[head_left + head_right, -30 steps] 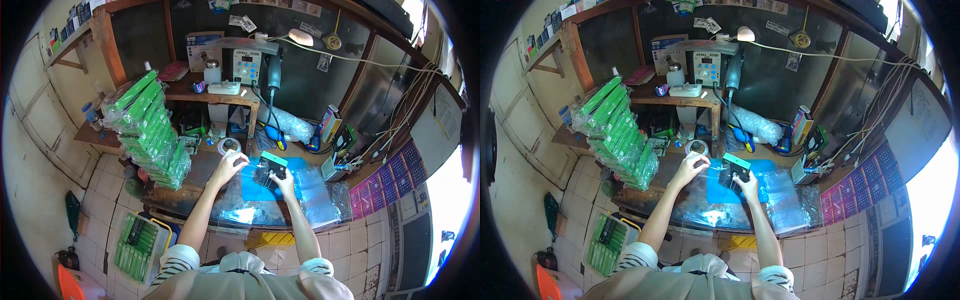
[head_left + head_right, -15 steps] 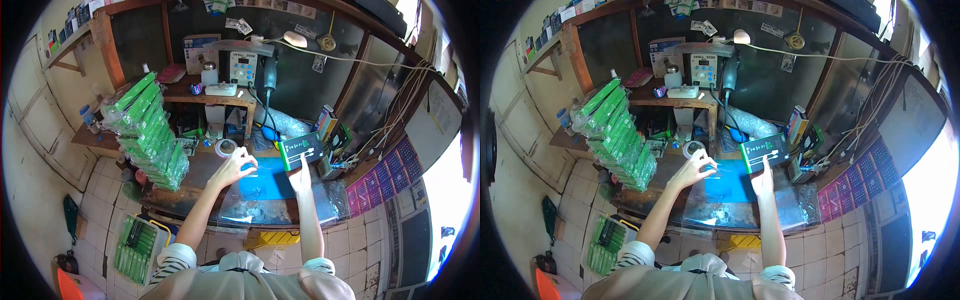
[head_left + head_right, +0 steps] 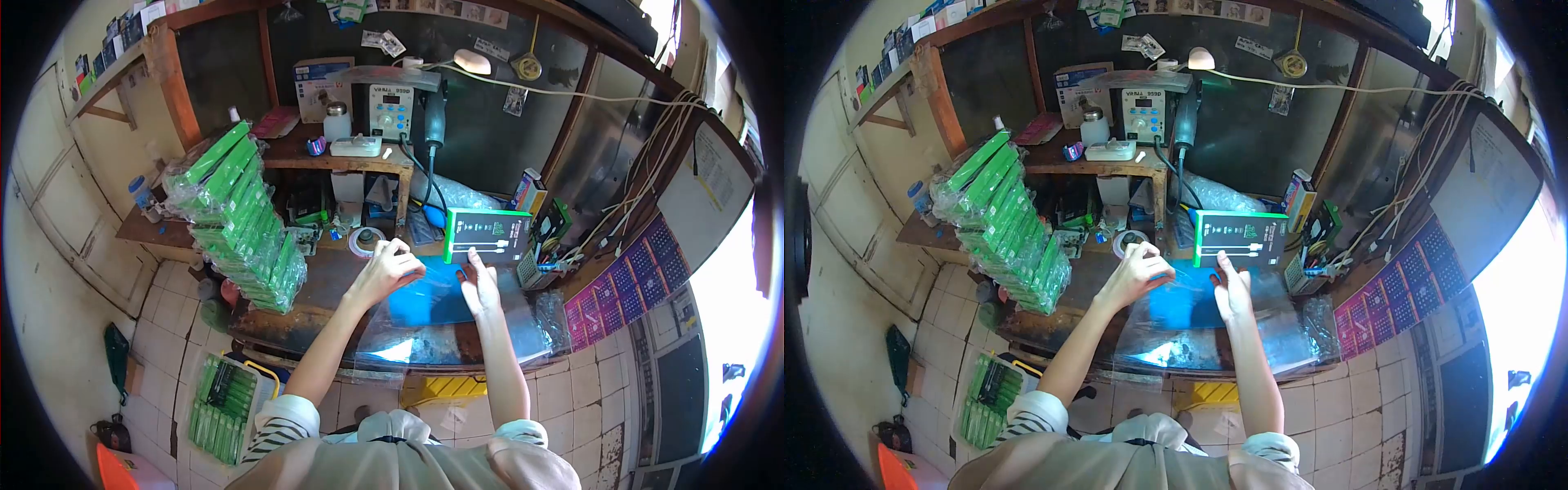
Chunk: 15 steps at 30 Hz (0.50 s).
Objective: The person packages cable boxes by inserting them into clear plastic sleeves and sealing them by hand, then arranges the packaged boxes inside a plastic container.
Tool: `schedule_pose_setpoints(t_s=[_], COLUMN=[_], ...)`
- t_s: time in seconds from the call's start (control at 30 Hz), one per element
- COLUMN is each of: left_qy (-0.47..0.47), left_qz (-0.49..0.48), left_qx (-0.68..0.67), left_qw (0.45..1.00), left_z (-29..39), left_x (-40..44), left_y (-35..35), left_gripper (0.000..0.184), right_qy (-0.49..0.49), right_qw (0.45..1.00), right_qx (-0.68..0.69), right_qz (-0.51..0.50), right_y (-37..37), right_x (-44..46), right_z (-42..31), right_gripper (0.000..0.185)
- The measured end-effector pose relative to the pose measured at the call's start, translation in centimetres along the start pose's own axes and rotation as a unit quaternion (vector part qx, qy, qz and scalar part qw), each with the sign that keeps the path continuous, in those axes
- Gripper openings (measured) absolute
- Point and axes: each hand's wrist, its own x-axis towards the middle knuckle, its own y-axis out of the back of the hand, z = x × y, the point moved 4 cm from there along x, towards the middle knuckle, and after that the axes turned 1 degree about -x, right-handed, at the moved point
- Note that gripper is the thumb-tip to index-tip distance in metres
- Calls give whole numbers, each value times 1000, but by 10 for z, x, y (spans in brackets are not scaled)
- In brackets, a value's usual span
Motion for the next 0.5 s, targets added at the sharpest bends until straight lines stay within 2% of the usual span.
schedule_pose_setpoints(t_s=[0.2, 0.37, 0.5], left_qy=[17, 33, 59], left_qz=[4, 10, 9], left_qx=[22, 13, -20], left_qw=[1000, 999, 998], left_z=[-3, -8, -13], left_x=[1, 1, 0], left_y=[3, 9, 18], left_gripper=[14, 14, 18], right_qy=[-21, -4, 22], right_qw=[996, 991, 989], right_qx=[-66, -120, -142], right_qz=[-49, -55, -44], right_y=[-12, -10, -2], right_x=[-16, -19, -19], right_z=[7, 12, 9], right_gripper=[38, 36, 44])
